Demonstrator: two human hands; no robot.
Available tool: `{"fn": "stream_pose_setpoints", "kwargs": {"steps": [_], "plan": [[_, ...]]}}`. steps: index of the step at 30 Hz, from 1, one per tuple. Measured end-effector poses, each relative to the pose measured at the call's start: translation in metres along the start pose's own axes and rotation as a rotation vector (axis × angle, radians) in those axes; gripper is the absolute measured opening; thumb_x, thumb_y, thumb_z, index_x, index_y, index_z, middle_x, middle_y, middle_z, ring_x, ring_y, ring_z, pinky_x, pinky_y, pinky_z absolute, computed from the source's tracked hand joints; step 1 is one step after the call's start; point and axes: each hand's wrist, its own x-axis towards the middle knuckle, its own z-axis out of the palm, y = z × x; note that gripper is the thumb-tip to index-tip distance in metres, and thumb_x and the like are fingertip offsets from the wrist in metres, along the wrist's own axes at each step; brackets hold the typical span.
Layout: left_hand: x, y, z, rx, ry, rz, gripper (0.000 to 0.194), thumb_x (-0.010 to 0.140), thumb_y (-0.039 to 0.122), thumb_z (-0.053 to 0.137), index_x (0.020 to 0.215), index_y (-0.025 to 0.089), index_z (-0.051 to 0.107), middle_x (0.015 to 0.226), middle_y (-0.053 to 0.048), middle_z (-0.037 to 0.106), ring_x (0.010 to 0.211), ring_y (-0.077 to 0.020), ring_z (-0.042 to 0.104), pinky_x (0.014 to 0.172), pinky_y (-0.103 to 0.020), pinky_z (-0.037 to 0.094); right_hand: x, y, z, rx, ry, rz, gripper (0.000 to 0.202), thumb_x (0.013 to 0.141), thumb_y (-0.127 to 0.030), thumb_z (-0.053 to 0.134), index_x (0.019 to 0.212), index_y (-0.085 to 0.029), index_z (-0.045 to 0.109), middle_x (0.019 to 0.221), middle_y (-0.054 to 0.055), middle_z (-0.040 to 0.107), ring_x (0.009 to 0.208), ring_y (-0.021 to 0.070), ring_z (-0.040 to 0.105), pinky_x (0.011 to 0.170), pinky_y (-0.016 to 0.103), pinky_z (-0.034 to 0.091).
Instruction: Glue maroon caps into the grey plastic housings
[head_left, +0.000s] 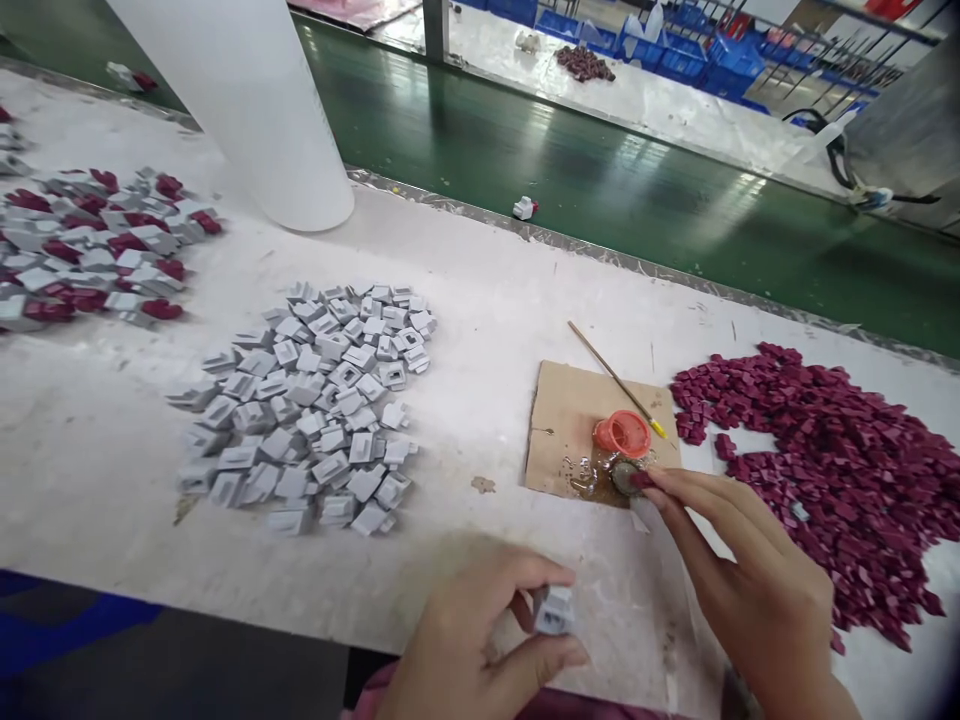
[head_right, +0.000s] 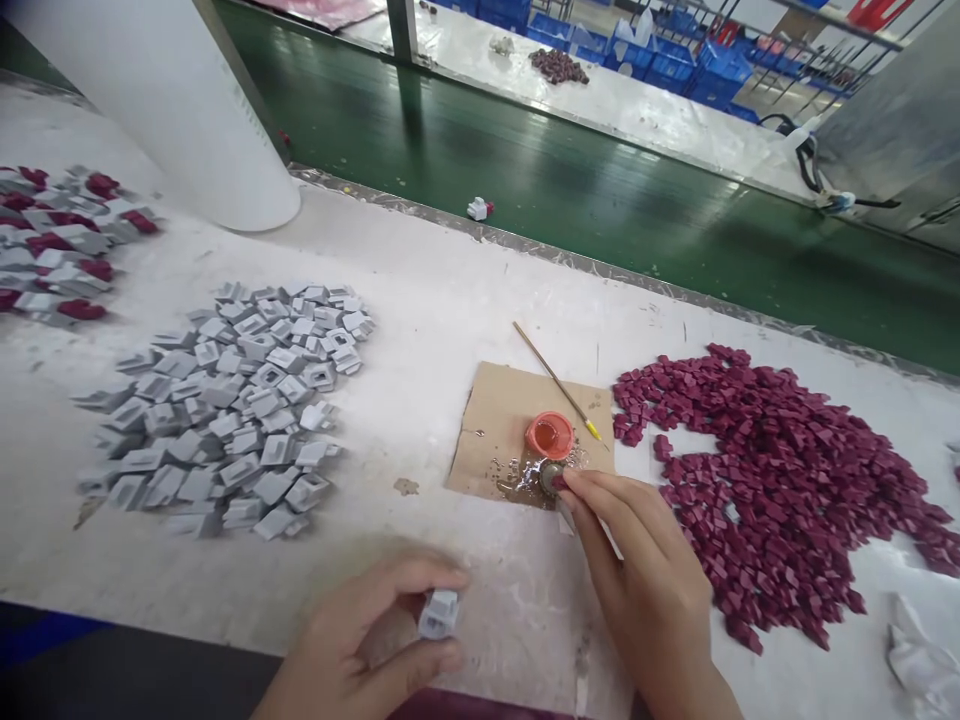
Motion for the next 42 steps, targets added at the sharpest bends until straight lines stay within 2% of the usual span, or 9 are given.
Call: {"fn": "stream_pose_setpoints", "kwargs": {"steps": [4, 6, 9, 16, 20, 25, 29, 34, 42], "plan": [[0.005, -0.004, 0.005, 0.458, 0.183, 0.299, 0.021, 0.09, 0.024, 0.064, 0.11, 0.018, 0.063, 0.098, -0.005, 0.07, 0.087, -0.0124, 0.07, 0.08, -0.015, 0.054, -0.013, -0.019, -0.003, 0.216, 0.072, 0.234, 0.018, 0.087, -0.01, 0.063, 0.103, -0.018, 0.065, 0.096, 0.002, 0.068, 0.089, 0.0092, 0.064, 0.083, 0.017, 0.052], [0.005, -0.006, 0.01, 0.567, 0.226, 0.341, 0.02, 0.095, 0.026, 0.057, 0.112, 0.017, 0.062, 0.089, -0.003, 0.07, 0.08, -0.0118, 0.069, 0.077, -0.016, 0.055, -0.021, -0.032, -0.003, 0.349, 0.066, 0.306, 0.018, 0.088, -0.01, 0.061, 0.102, -0.02, 0.064, 0.093, 0.001, 0.068, 0.087, 0.0094, 0.064, 0.076, 0.017, 0.054], [0.005, -0.009, 0.014, 0.644, 0.252, 0.356, 0.017, 0.096, 0.026, 0.054, 0.107, 0.017, 0.063, 0.086, -0.003, 0.069, 0.078, -0.0132, 0.068, 0.075, -0.018, 0.056, -0.03, -0.05, 0.001, 0.472, 0.043, 0.257, 0.019, 0.086, -0.007, 0.06, 0.102, -0.018, 0.064, 0.089, 0.001, 0.068, 0.085, 0.0108, 0.065, 0.072, 0.019, 0.056], [0.008, -0.008, 0.01, 0.619, 0.156, 0.271, 0.024, 0.099, 0.023, 0.045, 0.117, 0.017, 0.061, 0.09, -0.005, 0.065, 0.08, -0.0136, 0.067, 0.072, -0.02, 0.057, -0.03, -0.064, 0.014, 0.542, 0.07, 0.183, 0.024, 0.082, 0.001, 0.06, 0.101, -0.013, 0.064, 0.094, 0.003, 0.068, 0.09, 0.0101, 0.065, 0.08, 0.018, 0.056], [0.008, -0.006, 0.008, 0.633, 0.134, 0.253, 0.029, 0.098, 0.019, 0.046, 0.125, 0.018, 0.055, 0.091, -0.005, 0.065, 0.08, -0.0141, 0.066, 0.072, -0.022, 0.058, -0.033, -0.057, 0.012, 0.495, -0.017, 0.124, 0.026, 0.084, 0.0, 0.058, 0.106, -0.013, 0.062, 0.1, 0.006, 0.067, 0.097, 0.0105, 0.064, 0.085, 0.018, 0.055], [0.008, -0.006, 0.008, 0.505, 0.21, 0.273, 0.015, 0.09, 0.01, 0.056, 0.103, 0.017, 0.059, 0.095, -0.003, 0.07, 0.089, -0.0109, 0.066, 0.084, -0.015, 0.054, -0.032, -0.051, 0.009, 0.394, -0.073, 0.039, 0.024, 0.087, -0.002, 0.057, 0.108, -0.012, 0.061, 0.103, 0.008, 0.067, 0.103, 0.0115, 0.062, 0.091, 0.02, 0.054], [0.009, -0.008, 0.005, 0.502, 0.166, 0.288, 0.017, 0.096, 0.014, 0.053, 0.109, 0.017, 0.063, 0.102, -0.003, 0.07, 0.099, -0.0107, 0.065, 0.093, -0.016, 0.05, -0.024, -0.052, 0.01, 0.364, -0.029, 0.05, 0.016, 0.091, -0.006, 0.055, 0.103, -0.012, 0.063, 0.098, 0.007, 0.069, 0.098, 0.011, 0.065, 0.086, 0.019, 0.055], [0.01, -0.007, 0.001, 0.511, 0.131, 0.28, 0.021, 0.1, 0.02, 0.046, 0.112, 0.016, 0.062, 0.104, -0.004, 0.07, 0.099, -0.0112, 0.065, 0.092, -0.017, 0.053, -0.017, -0.054, 0.015, 0.359, -0.029, 0.038, 0.016, 0.092, -0.01, 0.054, 0.102, -0.015, 0.066, 0.093, 0.006, 0.072, 0.088, 0.0127, 0.069, 0.074, 0.021, 0.059], [0.009, -0.008, 0.002, 0.493, 0.129, 0.274, 0.022, 0.1, 0.021, 0.045, 0.112, 0.016, 0.063, 0.101, -0.005, 0.072, 0.097, -0.0115, 0.067, 0.09, -0.017, 0.054, -0.019, -0.053, 0.016, 0.369, -0.049, 0.022, 0.018, 0.091, -0.008, 0.055, 0.103, -0.014, 0.066, 0.094, 0.007, 0.072, 0.09, 0.0135, 0.069, 0.075, 0.021, 0.059]]}}
